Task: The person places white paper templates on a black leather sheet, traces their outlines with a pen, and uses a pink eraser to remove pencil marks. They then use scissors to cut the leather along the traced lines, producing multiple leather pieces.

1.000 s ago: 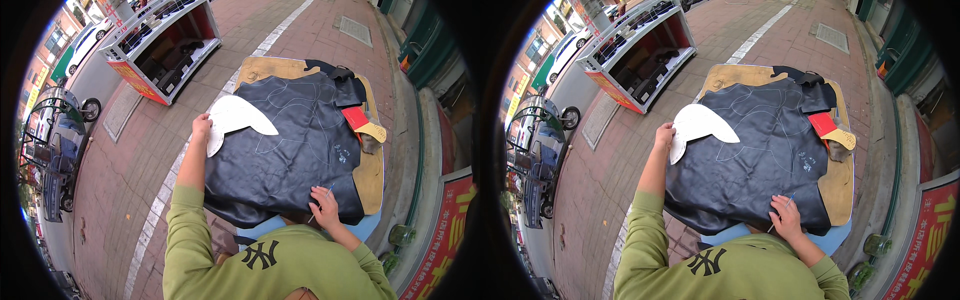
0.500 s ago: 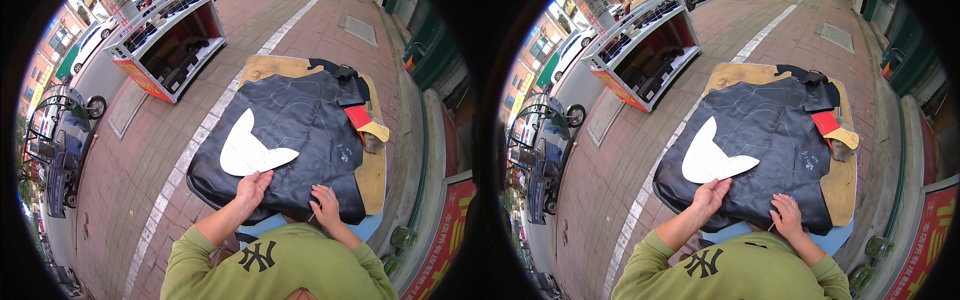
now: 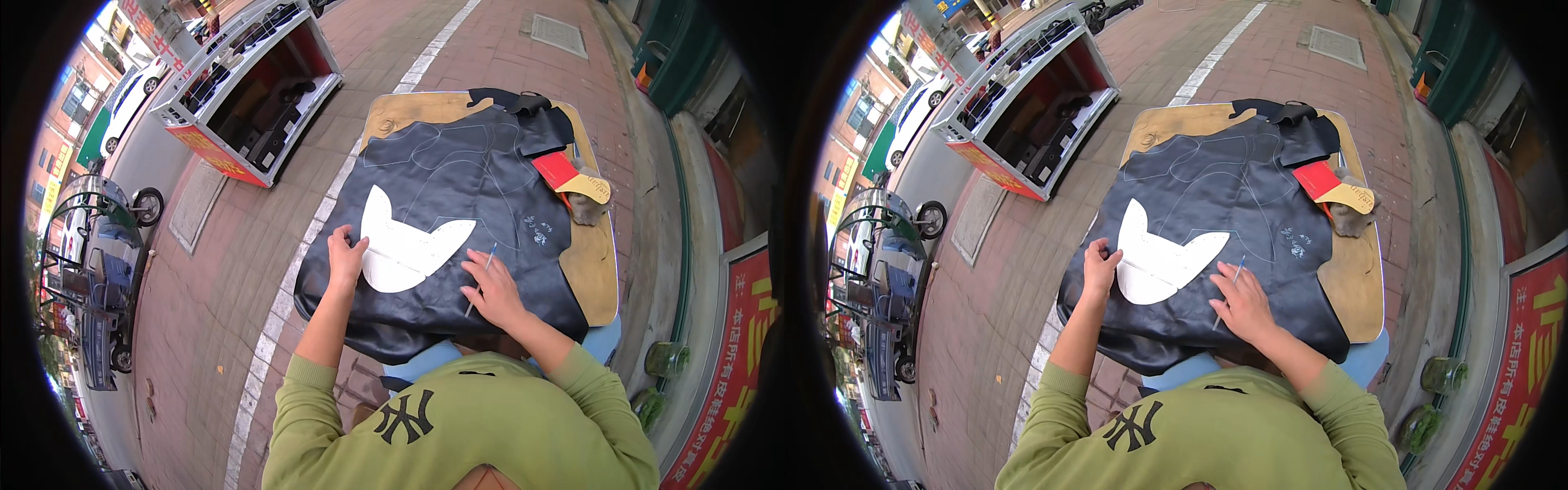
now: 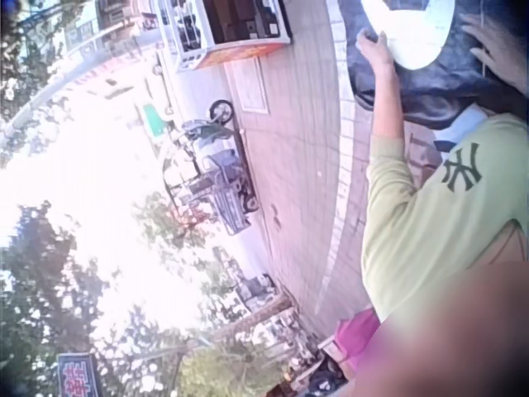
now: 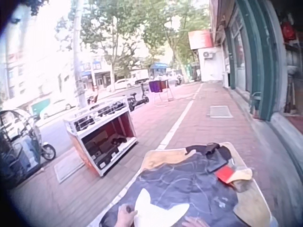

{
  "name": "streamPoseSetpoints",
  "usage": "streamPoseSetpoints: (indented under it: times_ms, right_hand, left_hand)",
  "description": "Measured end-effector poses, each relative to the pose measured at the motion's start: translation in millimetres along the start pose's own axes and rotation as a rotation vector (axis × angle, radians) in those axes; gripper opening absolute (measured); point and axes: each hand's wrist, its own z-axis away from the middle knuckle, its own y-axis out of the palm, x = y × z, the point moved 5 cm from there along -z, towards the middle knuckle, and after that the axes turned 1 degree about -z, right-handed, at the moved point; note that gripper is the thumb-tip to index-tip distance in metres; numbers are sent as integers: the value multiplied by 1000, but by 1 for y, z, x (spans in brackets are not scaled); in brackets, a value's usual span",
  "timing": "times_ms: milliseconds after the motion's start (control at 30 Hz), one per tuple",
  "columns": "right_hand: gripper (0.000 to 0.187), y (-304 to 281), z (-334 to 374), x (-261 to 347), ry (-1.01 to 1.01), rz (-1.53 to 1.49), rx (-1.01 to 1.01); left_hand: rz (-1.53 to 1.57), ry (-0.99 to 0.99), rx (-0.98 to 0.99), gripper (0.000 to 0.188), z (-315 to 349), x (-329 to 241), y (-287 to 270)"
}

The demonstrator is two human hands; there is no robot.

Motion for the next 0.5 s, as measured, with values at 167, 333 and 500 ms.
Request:
streamPoseSetpoints:
  times_ms: [167, 333, 500]
  right_hand:
    - [49, 35, -39, -22, 58, 225, 76]
    - [45, 41, -34, -29, 34, 220, 55]
    - [42, 32, -26, -29, 28, 210, 22]
  left_hand:
    - [36, -10, 4, 55, -3, 5, 11]
    - [104, -81, 33, 54, 10, 12, 5]
    - [-237, 65, 183, 58, 37, 3, 2]
